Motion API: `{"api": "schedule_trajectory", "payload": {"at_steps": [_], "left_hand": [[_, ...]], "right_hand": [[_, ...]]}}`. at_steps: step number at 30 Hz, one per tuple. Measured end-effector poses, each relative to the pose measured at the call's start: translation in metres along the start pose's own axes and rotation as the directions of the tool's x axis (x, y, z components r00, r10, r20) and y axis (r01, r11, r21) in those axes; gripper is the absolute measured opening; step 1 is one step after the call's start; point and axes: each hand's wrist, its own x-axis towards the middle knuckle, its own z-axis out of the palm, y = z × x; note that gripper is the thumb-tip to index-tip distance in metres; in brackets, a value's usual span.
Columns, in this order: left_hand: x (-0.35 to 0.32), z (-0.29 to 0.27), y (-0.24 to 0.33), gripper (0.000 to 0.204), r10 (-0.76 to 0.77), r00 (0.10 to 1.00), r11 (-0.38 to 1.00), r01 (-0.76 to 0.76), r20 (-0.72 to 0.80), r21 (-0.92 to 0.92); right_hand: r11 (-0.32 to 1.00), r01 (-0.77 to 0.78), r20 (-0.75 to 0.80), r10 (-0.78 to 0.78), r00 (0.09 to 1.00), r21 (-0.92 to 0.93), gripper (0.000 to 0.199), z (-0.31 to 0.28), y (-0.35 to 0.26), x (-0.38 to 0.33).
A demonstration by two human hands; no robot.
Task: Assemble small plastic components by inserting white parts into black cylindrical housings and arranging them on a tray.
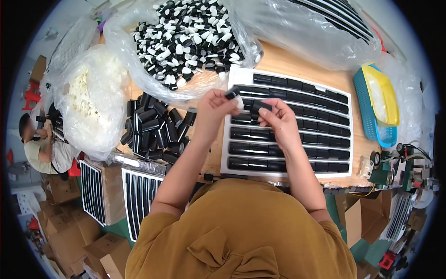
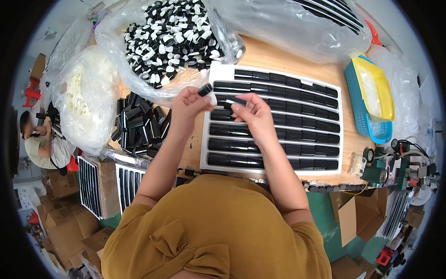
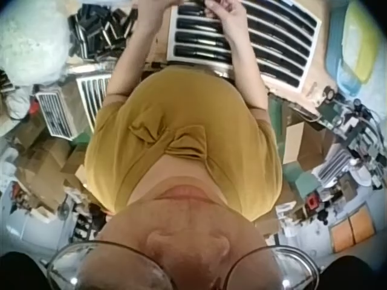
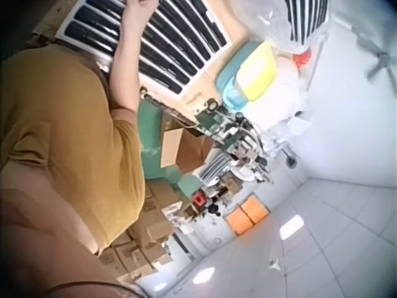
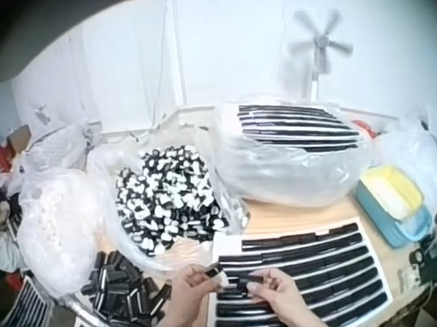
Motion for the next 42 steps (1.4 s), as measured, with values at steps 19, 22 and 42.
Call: {"api": "schedule_trajectory", "payload": {"at_steps": [19, 22, 42], "left_hand": [[-0.058, 0.019, -0.007, 0.014, -0.077, 0.994, 0.967, 0.055, -0.079, -0.250], [-0.062, 0.019, 0.001, 0.021, -0.065, 0.997, 0.986, 0.057, -0.048, -0.160], [-0.073, 0.017, 0.020, 0.027, -0.089, 0.984, 0.996, 0.093, 0.156, -0.017]], "right_hand": [[0.995, 0.087, 0.017, -0.086, 0.996, -0.054, 0.021, 0.019, -0.010, -0.042], [0.992, 0.095, 0.021, -0.093, 0.995, -0.078, 0.021, 0.017, -0.009, -0.044], [0.982, 0.075, 0.162, -0.046, 0.986, -0.176, 0.025, 0.015, -0.031, -0.059]]}}
